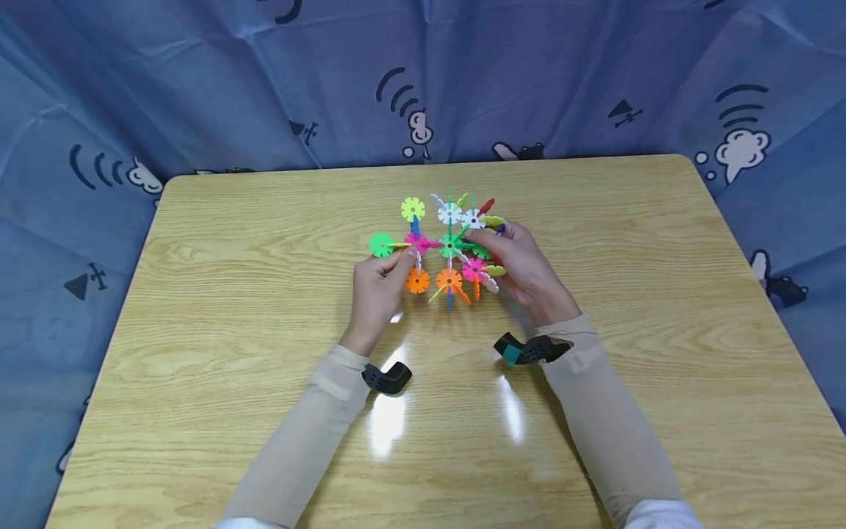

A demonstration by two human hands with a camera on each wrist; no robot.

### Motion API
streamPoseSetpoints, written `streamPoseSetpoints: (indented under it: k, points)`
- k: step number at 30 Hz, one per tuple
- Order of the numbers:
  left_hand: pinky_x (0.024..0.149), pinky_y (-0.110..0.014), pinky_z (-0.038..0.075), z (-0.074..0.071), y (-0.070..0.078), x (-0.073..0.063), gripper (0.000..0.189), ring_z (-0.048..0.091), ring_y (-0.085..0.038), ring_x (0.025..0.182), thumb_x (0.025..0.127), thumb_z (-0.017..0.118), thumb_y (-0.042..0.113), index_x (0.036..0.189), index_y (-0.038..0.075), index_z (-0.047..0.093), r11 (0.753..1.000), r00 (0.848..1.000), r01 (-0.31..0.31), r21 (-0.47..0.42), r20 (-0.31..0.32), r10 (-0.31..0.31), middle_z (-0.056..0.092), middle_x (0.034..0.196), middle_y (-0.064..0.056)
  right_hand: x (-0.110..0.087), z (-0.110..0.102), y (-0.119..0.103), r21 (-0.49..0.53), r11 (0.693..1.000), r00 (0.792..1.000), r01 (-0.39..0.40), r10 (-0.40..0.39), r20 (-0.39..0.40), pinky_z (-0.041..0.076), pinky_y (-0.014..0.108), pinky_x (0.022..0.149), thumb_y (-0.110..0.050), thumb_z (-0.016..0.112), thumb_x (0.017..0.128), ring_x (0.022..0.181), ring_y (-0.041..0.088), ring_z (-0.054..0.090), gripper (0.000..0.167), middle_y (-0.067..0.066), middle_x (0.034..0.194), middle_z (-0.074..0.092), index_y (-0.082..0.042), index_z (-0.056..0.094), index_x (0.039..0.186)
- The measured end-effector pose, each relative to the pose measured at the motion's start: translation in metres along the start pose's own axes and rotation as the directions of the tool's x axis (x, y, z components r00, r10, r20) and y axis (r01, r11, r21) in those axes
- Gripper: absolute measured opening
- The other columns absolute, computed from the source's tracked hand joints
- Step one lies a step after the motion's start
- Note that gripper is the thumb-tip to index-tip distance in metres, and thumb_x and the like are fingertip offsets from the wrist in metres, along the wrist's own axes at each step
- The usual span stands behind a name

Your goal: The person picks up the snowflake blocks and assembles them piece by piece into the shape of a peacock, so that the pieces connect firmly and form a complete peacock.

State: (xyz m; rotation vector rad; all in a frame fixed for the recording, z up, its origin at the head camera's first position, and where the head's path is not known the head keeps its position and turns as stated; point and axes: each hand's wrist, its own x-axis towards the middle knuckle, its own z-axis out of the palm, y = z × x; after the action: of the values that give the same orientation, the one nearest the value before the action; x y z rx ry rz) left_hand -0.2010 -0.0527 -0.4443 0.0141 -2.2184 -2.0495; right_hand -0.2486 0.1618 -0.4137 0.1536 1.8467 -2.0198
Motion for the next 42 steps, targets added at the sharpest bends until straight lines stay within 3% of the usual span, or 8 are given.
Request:
streamPoseSetpoints:
  k: [5,15,19,24,29,33,38,42]
  points:
    - [0.046,-0.020,0.021,-0.003,0.001,0.002,0.027,0.029,-0.005,0.050,0.098,0.065,0.020,0.098,-0.003,0.079,0.999,0.999,0.043,0.000,0.009,-0.043,0.046,0.049,0.009,-0.001,0.000,-0.002,0.003,1.000,0.999,0.013,-0.013,0.033,0.054,0.018,0.070,-0.024,0.068,0.097,0.082,0.009,0.059,0.022,-0.004,0.089,0.066,-0.006,0.059,0.107]
    - [0.051,-0.019,0.027,0.001,-0.004,0.003,0.033,0.032,-0.006,0.055,0.099,0.065,0.023,0.091,-0.007,0.076,0.997,0.997,0.077,-0.024,-0.012,-0.077,0.047,0.055,0.010,0.007,-0.004,0.006,0.072,0.997,0.996,-0.031,0.024,0.085,0.054,0.022,0.079,-0.022,0.065,0.099,0.090,0.009,0.062,0.019,-0.005,0.093,0.067,-0.008,0.058,0.110]
    - [0.057,-0.020,0.031,0.002,-0.006,0.002,0.032,0.038,-0.008,0.063,0.099,0.066,0.022,0.090,-0.007,0.076,0.993,0.993,0.104,-0.053,-0.058,-0.107,0.061,0.070,0.001,0.008,-0.005,0.005,0.031,0.999,0.996,-0.043,0.040,0.084,0.049,0.024,0.080,-0.038,0.061,0.101,0.092,0.009,0.059,0.041,-0.005,0.114,0.064,-0.009,0.055,0.129]
    - [0.080,-0.021,0.049,0.002,-0.003,0.003,0.029,0.059,-0.008,0.090,0.097,0.068,0.022,0.106,-0.003,0.076,0.975,0.979,0.185,-0.125,-0.059,-0.193,0.075,0.113,-0.010,0.006,-0.007,0.002,-0.005,0.999,0.997,-0.033,0.034,0.065,0.048,0.023,0.082,-0.055,0.050,0.102,0.100,0.010,0.057,0.062,0.000,0.140,0.049,-0.016,0.040,0.150]
    - [0.092,-0.026,0.052,0.001,0.000,0.005,0.030,0.062,-0.011,0.103,0.094,0.072,0.023,0.107,-0.004,0.075,0.943,0.961,0.256,-0.214,-0.053,-0.273,0.074,0.117,-0.010,0.008,-0.010,0.004,0.069,0.998,0.997,-0.011,0.005,0.080,0.051,0.020,0.075,-0.049,0.048,0.105,0.084,0.010,0.059,0.044,-0.001,0.117,0.058,-0.015,0.051,0.133]
    - [0.093,-0.026,0.051,0.000,-0.003,0.006,0.032,0.061,-0.011,0.108,0.095,0.071,0.023,0.107,-0.006,0.074,0.928,0.951,0.291,-0.231,-0.035,-0.307,0.072,0.122,-0.010,0.012,-0.013,0.008,0.092,0.996,0.995,-0.016,0.008,0.095,0.052,0.016,0.067,-0.044,0.049,0.106,0.072,0.005,0.058,0.043,-0.001,0.106,0.060,-0.011,0.052,0.133]
    - [0.106,-0.034,0.048,-0.001,-0.008,0.006,0.035,0.059,-0.018,0.122,0.097,0.067,0.025,0.118,-0.003,0.071,0.920,0.939,0.337,-0.199,0.005,-0.343,0.067,0.134,-0.011,0.017,-0.015,0.014,0.080,0.995,0.995,-0.057,0.050,0.091,0.048,0.011,0.061,-0.044,0.047,0.106,0.070,-0.001,0.052,0.058,-0.003,0.113,0.052,-0.009,0.036,0.151]
    - [0.120,-0.041,0.038,-0.002,-0.012,0.007,0.036,0.052,-0.023,0.138,0.100,0.063,0.026,0.122,-0.002,0.069,0.914,0.928,0.371,-0.166,0.028,-0.372,0.061,0.143,-0.011,0.020,-0.015,0.017,0.069,0.995,0.995,-0.075,0.071,0.067,0.044,0.010,0.056,-0.046,0.047,0.106,0.064,-0.002,0.047,0.053,-0.004,0.110,0.049,-0.012,0.043,0.146]
